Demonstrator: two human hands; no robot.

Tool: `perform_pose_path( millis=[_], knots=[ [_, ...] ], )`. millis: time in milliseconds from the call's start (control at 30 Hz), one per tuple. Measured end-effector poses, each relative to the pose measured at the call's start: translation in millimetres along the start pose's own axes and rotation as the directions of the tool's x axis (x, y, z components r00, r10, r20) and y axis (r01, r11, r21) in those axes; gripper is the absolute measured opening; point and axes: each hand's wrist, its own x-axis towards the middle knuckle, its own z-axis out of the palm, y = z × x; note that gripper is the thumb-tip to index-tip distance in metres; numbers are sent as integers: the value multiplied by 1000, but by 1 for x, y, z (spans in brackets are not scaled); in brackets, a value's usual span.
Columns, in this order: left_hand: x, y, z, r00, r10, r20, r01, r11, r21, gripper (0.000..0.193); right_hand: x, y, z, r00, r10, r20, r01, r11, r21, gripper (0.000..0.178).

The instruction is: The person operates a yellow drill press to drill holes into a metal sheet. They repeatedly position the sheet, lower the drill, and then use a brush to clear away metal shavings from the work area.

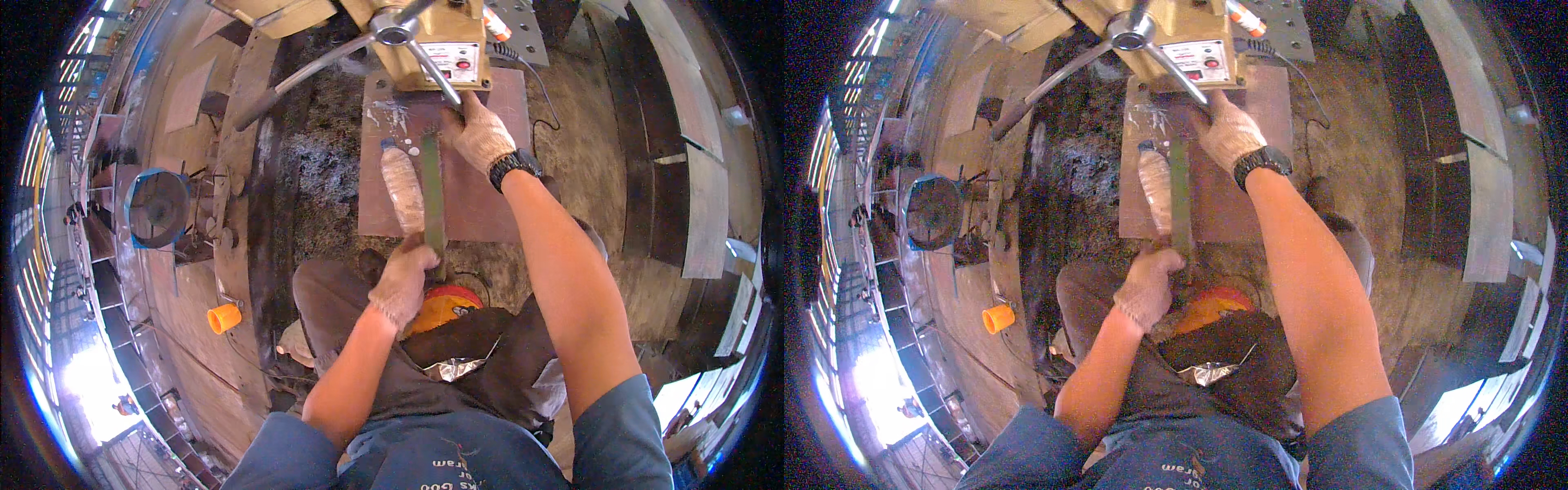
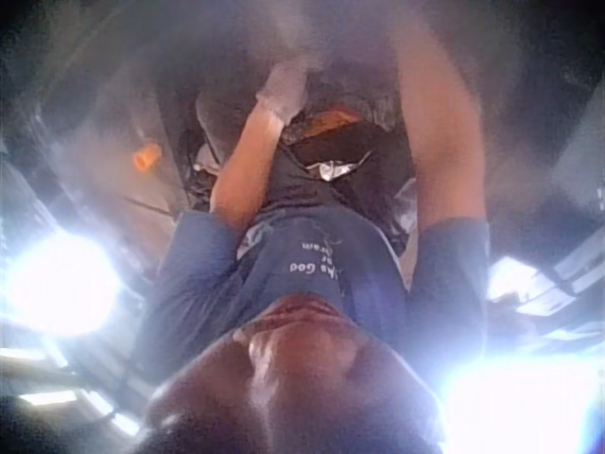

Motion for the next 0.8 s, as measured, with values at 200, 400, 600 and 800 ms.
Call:
perform_pose_path(
  millis=[200, 400, 600, 800],
  knots=[
    [-45, -4, -26, 983, 6, -182, -56, 962, -268, 35, 0, -10, 11, 998, 57, 31, -57, 998, -19, 55],
    [7, 49, -58, 888, 228, -399, -272, 961, -55, 24, 6, -3, 28, 992, 126, 2, -126, 992, -1, 58],
    [85, 85, -86, 710, 607, -356, -422, 772, 474, 37, 11, 4, 39, 993, 121, 14, -121, 993, 1, 62],
    [105, 75, -102, 669, 640, -378, -293, 695, 657, 32, 11, 10, 41, 987, 157, -24, -158, 986, -48, 62]
  ],
)
